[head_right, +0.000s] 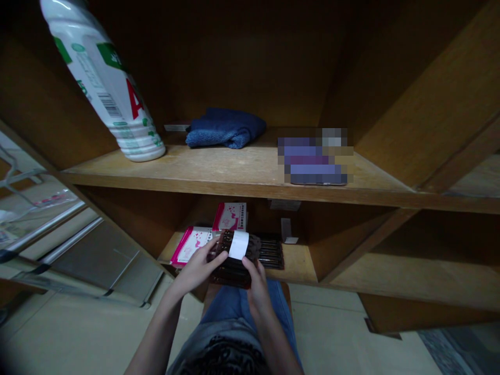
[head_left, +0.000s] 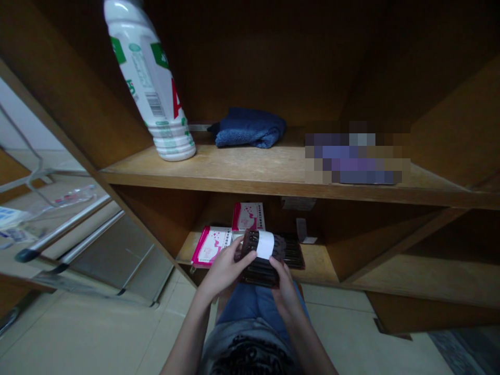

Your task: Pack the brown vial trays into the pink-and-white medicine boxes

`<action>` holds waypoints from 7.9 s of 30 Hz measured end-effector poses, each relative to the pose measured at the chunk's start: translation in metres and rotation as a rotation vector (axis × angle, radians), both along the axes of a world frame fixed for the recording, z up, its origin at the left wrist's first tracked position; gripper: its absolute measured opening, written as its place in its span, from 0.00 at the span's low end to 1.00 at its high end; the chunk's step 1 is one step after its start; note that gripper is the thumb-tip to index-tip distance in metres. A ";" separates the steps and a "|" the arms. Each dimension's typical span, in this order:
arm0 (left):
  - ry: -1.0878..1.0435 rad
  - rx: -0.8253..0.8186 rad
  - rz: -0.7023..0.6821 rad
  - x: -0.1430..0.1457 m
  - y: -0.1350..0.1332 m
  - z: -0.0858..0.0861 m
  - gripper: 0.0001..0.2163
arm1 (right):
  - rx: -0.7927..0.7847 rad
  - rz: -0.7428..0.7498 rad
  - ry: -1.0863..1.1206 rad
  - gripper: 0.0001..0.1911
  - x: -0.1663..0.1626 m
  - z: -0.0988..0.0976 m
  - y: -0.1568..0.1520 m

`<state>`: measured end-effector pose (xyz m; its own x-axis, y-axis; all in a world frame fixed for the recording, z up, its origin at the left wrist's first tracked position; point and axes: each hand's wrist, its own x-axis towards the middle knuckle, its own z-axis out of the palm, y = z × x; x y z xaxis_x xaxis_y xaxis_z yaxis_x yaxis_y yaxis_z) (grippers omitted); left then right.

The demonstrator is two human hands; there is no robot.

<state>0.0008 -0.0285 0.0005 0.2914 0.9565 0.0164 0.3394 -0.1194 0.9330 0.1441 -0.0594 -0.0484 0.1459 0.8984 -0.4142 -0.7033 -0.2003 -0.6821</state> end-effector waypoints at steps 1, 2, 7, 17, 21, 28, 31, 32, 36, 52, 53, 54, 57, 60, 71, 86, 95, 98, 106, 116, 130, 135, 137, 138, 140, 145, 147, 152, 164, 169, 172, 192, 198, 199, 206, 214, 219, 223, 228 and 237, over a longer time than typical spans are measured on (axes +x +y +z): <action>-0.003 -0.006 0.006 -0.003 0.001 0.002 0.23 | 0.012 0.005 -0.003 0.19 0.001 -0.001 0.001; -0.005 -0.001 0.037 -0.007 0.003 0.004 0.23 | 0.023 0.010 -0.003 0.18 0.002 -0.001 0.001; 0.171 0.230 0.388 -0.024 0.019 -0.008 0.21 | 0.028 0.017 0.003 0.17 0.003 -0.005 0.002; 0.522 0.362 0.379 -0.025 0.036 -0.041 0.15 | 0.011 0.199 0.016 0.21 -0.014 -0.022 0.003; 0.472 0.336 0.341 -0.025 0.034 -0.040 0.18 | 0.011 0.314 0.061 0.23 -0.017 -0.021 0.009; 0.194 0.257 0.351 -0.032 0.036 -0.051 0.18 | -0.092 0.476 0.120 0.17 -0.014 -0.012 0.017; 0.124 0.284 0.376 -0.034 0.037 -0.052 0.15 | -0.104 0.450 0.158 0.15 -0.013 -0.006 0.018; 0.121 0.304 0.389 -0.034 0.037 -0.051 0.15 | -0.105 0.435 0.166 0.15 -0.013 -0.005 0.018; 0.123 0.417 0.365 -0.036 0.034 -0.044 0.13 | -0.115 0.415 0.181 0.16 -0.011 -0.001 0.018; -0.019 0.296 0.229 -0.037 0.036 -0.046 0.13 | -0.023 0.378 0.210 0.13 0.004 0.000 0.027; -0.020 0.287 0.232 -0.037 0.037 -0.048 0.13 | 0.001 0.378 0.232 0.12 0.005 0.000 0.028; -0.023 0.279 0.240 -0.037 0.038 -0.051 0.13 | 0.029 0.381 0.253 0.12 0.006 -0.001 0.029; -0.053 0.247 0.281 -0.037 0.044 -0.057 0.13 | 0.097 0.385 0.296 0.14 0.004 -0.004 0.028; -0.096 0.210 0.290 -0.038 0.048 -0.059 0.12 | 0.116 0.321 0.286 0.14 -0.004 -0.008 0.023; -0.111 0.173 0.241 -0.039 0.053 -0.057 0.11 | 0.091 0.158 0.225 0.26 -0.012 -0.007 0.031; -0.110 0.224 0.313 -0.031 0.051 -0.060 0.10 | 0.162 0.287 0.147 0.13 -0.012 -0.009 0.015; -0.103 0.188 0.276 -0.032 0.052 -0.060 0.10 | 0.310 0.137 0.389 0.10 -0.029 -0.001 0.030; -0.110 0.178 0.268 -0.033 0.053 -0.062 0.10 | 0.327 0.148 0.388 0.13 -0.030 -0.002 0.033; -0.108 0.164 0.260 -0.033 0.046 -0.062 0.09 | 0.330 0.265 -0.136 0.21 0.002 -0.008 0.026; 0.365 0.385 0.093 -0.027 0.032 -0.051 0.19 | 0.459 0.138 -1.032 0.14 0.038 -0.012 0.044; 0.360 0.472 0.111 -0.021 0.034 -0.050 0.12 | 0.550 0.238 -1.051 0.20 0.030 -0.018 0.046; 0.277 0.398 0.299 -0.015 0.045 -0.049 0.12 | 0.567 0.191 -1.164 0.17 0.035 -0.015 0.050; 0.234 0.389 0.343 -0.012 0.050 -0.051 0.15 | 0.575 0.164 -1.232 0.15 0.036 -0.012 0.050; 0.219 0.391 0.348 -0.011 0.052 -0.052 0.16 | 0.586 0.155 -1.263 0.15 0.037 -0.010 0.050; 0.210 0.396 0.352 -0.009 0.055 -0.054 0.18 | 0.614 0.142 -1.318 0.14 0.038 -0.008 0.050; 0.220 0.386 0.322 -0.007 0.058 -0.054 0.18 | 0.622 0.086 -1.494 0.15 0.039 -0.005 0.049; 0.219 0.390 0.298 -0.007 0.058 -0.054 0.17 | 0.609 0.067 -1.561 0.15 0.040 -0.005 0.049; 0.235 0.394 0.301 -0.007 0.058 -0.057 0.14 | 0.630 0.056 -1.636 0.15 0.039 -0.004 0.045; 0.289 0.398 0.306 -0.007 0.060 -0.058 0.15 | 0.662 0.112 -1.714 0.17 0.038 -0.006 0.045; 0.348 0.454 0.307 -0.006 0.061 -0.062 0.15 | 0.640 0.144 -1.741 0.20 0.037 -0.009 0.043; 0.392 0.468 0.310 -0.005 0.061 -0.064 0.15 | 0.625 0.175 -1.751 0.24 0.036 -0.013 0.041; 0.391 0.493 0.262 -0.012 0.065 -0.059 0.16 | 0.624 0.202 -1.805 0.24 0.035 -0.017 0.043; 0.374 0.493 0.268 -0.009 0.065 -0.056 0.16 | 0.624 0.204 -1.785 0.23 0.037 -0.014 0.044; 0.372 0.488 0.270 -0.008 0.065 -0.055 0.16 | 0.619 0.202 -1.774 0.23 0.038 -0.013 0.044; 0.429 0.419 0.262 -0.006 0.063 -0.044 0.18 | 0.583 0.203 -1.718 0.21 0.041 -0.011 0.046; 0.402 0.501 0.227 -0.005 0.068 -0.054 0.16 | 0.599 0.202 -1.680 0.22 0.040 -0.012 0.047; 0.361 0.515 0.257 -0.005 0.073 -0.064 0.14 | 0.579 0.166 -1.553 0.26 0.040 -0.016 0.046; 0.294 0.552 0.310 -0.005 0.076 -0.064 0.11 | 0.566 0.194 -1.462 0.24 0.039 -0.012 0.047; 0.220 0.541 0.337 -0.001 0.073 -0.057 0.10 | 0.541 0.188 -1.498 0.23 0.032 -0.009 0.047; 0.087 0.511 0.387 -0.011 0.055 -0.039 0.11 | 0.623 0.066 -1.468 0.25 0.010 0.004 0.032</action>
